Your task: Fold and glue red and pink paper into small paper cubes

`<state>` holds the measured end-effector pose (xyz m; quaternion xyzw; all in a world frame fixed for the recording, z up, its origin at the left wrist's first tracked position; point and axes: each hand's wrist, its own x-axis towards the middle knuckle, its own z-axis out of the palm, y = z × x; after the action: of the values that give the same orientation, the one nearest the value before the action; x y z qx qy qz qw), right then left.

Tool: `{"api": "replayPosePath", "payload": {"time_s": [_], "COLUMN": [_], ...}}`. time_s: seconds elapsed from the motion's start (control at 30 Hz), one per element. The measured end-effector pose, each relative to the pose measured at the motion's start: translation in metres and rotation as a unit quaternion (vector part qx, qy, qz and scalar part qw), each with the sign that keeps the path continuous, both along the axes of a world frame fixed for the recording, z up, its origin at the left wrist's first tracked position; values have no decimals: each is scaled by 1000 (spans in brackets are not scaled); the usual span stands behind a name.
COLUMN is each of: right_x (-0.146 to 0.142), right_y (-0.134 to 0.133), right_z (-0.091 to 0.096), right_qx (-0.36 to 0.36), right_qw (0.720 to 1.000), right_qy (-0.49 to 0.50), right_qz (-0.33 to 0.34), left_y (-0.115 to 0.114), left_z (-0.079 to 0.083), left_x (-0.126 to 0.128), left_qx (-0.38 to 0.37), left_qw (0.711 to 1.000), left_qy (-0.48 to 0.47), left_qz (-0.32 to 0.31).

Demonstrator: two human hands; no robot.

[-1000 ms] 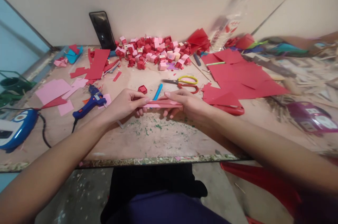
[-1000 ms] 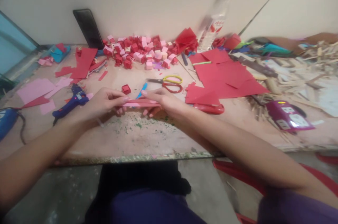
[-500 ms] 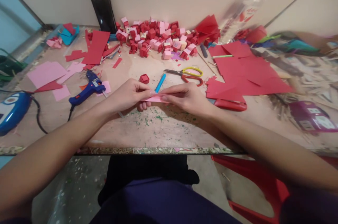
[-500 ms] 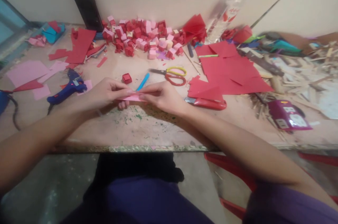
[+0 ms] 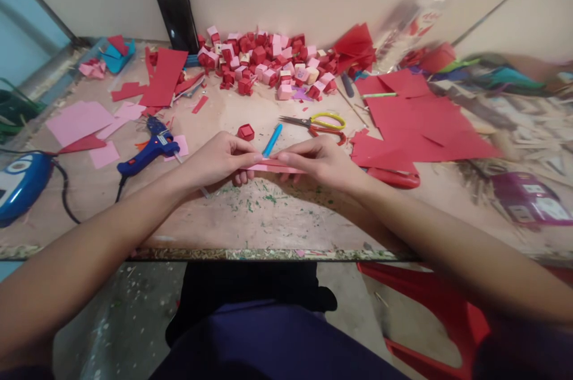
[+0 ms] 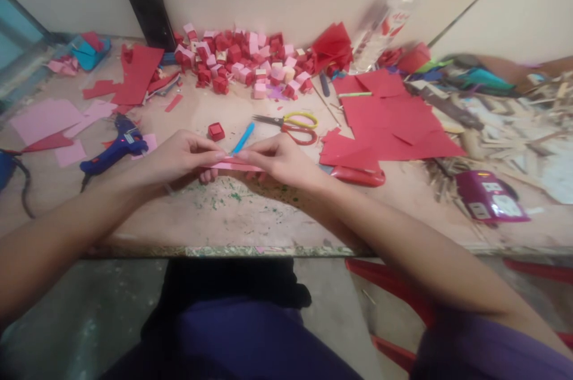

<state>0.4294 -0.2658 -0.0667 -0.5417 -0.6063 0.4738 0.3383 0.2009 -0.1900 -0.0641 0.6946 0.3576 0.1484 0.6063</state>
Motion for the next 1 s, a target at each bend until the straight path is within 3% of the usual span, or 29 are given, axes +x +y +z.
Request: {"api": "replayPosePath", "payload": {"time_s": [0.33, 0.53, 1.0], "right_x": [5, 3, 8], "right_y": [3, 4, 6], "right_z": [15, 17, 1], "right_qx": [-116, -119, -92], "right_qw": [989, 988, 994], "right_qy": [5, 10, 2], "right_qz": [96, 95, 51], "left_y": [-10, -11, -3], "left_z": [0, 2, 1], "left_x": [1, 2, 0], "left_qx": [27, 18, -2], "left_qw": [1000, 1000, 1000], "left_qy": [-15, -18, 14], "left_qz": [-3, 2, 17]}}
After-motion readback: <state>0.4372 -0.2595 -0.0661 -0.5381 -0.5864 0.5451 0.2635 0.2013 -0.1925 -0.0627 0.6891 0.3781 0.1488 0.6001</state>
